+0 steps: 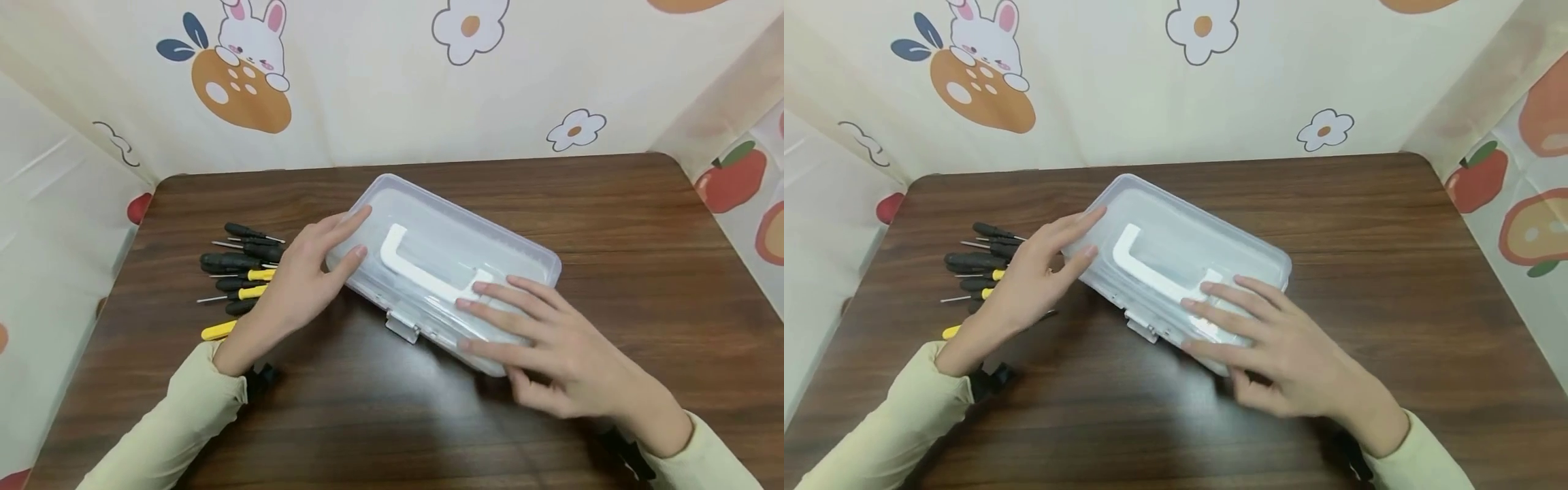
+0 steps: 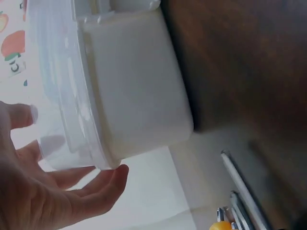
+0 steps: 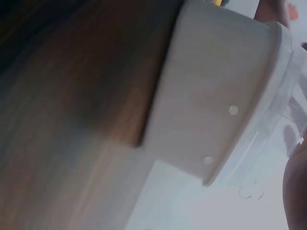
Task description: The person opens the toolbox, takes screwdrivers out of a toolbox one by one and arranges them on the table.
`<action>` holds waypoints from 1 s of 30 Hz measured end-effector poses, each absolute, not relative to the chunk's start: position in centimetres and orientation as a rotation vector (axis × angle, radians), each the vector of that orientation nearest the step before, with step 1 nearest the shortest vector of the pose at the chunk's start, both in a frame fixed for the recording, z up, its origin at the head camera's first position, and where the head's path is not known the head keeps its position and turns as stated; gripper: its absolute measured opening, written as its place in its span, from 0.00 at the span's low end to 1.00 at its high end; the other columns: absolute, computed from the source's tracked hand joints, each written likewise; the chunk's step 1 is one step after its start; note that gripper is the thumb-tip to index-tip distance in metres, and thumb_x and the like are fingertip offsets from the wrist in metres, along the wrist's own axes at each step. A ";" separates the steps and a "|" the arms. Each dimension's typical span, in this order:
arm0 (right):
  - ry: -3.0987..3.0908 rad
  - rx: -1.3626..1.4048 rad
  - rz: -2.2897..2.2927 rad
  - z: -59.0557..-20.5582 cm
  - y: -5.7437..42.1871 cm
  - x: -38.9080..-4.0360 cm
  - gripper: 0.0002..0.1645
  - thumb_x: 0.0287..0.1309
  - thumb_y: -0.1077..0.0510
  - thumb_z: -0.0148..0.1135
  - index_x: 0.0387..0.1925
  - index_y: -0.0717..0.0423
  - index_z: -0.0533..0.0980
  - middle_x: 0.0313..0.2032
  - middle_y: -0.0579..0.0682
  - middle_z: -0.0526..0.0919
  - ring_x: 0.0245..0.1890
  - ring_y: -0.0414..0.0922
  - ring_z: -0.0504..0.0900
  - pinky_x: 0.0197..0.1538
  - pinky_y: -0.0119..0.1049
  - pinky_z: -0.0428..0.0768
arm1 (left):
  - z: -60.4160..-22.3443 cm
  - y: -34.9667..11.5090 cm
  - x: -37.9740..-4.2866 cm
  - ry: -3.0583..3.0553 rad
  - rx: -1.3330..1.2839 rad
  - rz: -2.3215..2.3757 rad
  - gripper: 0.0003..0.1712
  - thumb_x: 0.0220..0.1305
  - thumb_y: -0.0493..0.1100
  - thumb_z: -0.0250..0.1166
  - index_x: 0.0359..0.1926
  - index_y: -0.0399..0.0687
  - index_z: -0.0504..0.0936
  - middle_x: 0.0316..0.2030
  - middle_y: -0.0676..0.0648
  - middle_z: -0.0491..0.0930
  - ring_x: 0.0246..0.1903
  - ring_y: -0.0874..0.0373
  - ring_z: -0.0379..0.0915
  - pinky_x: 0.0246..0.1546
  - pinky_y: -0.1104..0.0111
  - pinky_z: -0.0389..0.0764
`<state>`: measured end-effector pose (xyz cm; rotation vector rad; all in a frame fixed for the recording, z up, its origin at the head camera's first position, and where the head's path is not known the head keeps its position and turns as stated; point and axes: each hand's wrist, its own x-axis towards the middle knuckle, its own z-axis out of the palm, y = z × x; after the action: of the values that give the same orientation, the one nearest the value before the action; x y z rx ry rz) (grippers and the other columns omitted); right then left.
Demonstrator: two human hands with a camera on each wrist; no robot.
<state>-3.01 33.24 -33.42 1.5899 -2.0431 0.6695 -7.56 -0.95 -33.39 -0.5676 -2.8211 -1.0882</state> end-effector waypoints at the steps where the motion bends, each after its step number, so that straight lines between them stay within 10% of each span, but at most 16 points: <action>1: -2.060 1.561 0.679 -33.5 33.5 -3.2 0.26 0.71 0.54 0.46 0.59 0.56 0.83 0.62 0.62 0.83 0.69 0.58 0.75 0.81 0.48 0.58 | -33.6 -1.0 -7.3 -2.811 -0.567 -1.059 0.30 0.80 0.56 0.55 0.79 0.74 0.62 0.77 0.49 0.67 0.75 0.46 0.63 0.72 0.43 0.66; 7: -2.154 1.411 0.719 -34.0 35.2 -4.4 0.26 0.74 0.54 0.46 0.61 0.62 0.81 0.65 0.65 0.80 0.75 0.57 0.70 0.83 0.48 0.55 | -34.8 -1.0 -5.8 -2.738 -0.609 -0.813 0.32 0.83 0.53 0.50 0.82 0.63 0.58 0.78 0.39 0.64 0.73 0.39 0.66 0.71 0.42 0.69; 19: -2.297 1.128 0.874 -35.6 37.2 -7.2 0.27 0.83 0.51 0.43 0.64 0.65 0.77 0.73 0.68 0.70 0.80 0.57 0.62 0.82 0.38 0.58 | -35.6 -0.7 -4.4 -2.555 -0.668 -0.741 0.40 0.69 0.46 0.71 0.78 0.52 0.67 0.80 0.32 0.53 0.78 0.37 0.58 0.71 0.41 0.70; 30: -2.432 0.359 1.489 -37.1 34.0 -5.7 0.39 0.67 0.76 0.56 0.76 0.56 0.63 0.71 0.50 0.72 0.65 0.33 0.77 0.60 0.19 0.78 | -36.0 -0.6 -4.9 -2.409 -0.730 -0.806 0.37 0.64 0.39 0.75 0.73 0.45 0.75 0.76 0.40 0.67 0.79 0.34 0.55 0.76 0.43 0.63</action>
<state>-5.69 34.03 -37.08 0.3590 -2.4323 1.4894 -4.88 -0.56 -36.02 -0.7304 -2.4088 -0.8065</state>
